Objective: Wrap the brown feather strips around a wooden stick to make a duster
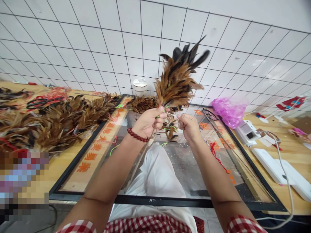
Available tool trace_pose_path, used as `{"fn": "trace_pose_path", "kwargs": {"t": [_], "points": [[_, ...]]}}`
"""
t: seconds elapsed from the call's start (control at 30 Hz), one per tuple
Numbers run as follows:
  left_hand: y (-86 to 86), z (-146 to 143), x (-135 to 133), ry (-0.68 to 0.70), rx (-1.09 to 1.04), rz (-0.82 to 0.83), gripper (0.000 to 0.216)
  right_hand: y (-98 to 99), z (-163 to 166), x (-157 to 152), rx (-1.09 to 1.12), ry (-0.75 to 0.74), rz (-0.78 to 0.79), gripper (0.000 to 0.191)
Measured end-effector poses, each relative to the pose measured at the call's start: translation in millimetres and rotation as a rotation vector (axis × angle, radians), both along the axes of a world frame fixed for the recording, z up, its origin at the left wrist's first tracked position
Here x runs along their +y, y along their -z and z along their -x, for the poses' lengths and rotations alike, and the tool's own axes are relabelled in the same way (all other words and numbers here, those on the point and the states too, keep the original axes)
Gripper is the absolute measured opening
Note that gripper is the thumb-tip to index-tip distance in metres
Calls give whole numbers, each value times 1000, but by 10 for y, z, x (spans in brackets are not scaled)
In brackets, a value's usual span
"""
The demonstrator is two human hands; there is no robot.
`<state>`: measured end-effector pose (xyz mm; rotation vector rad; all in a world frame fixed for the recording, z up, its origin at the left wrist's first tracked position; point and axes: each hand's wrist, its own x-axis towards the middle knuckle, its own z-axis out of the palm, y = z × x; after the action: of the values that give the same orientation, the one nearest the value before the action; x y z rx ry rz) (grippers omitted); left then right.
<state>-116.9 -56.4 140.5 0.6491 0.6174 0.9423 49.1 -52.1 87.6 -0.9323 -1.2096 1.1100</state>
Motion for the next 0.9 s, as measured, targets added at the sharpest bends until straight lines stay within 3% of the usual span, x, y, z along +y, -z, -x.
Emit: {"fn": "trace_pose_path", "kwargs": {"t": [0.17,0.3,0.33,0.37,0.47,0.53,0.6,0.67,0.8,0.9], "points": [[41,-11,0,-105,131,-144,14,-81,-59,-130,-422,-83,-241,44],[18,27,0,-183,192,-205,15,-129,-202,-154,-840,-458,-322,13],[5,52,11,-206,180,-203,15,-105,-221,-130,-959,-515,-341,6],[-8,80,25,-230,163,-197,16,-60,-226,-97,-1075,-540,-375,12],[-29,156,72,-265,107,-170,18,161,-168,21,-1346,-505,-484,27],[-24,179,97,-255,79,-146,18,301,-117,84,-1470,-496,-483,24],[-4,179,116,-239,57,-120,18,348,-104,105,-1531,-489,-454,15],[25,165,136,-225,36,-95,20,266,-141,65,-1496,-527,-421,13],[100,114,178,-181,22,-50,21,-146,-252,-183,-1292,-580,-395,24],[163,40,183,-153,57,-34,21,-383,-250,-371,-1153,-451,-551,29]]}}
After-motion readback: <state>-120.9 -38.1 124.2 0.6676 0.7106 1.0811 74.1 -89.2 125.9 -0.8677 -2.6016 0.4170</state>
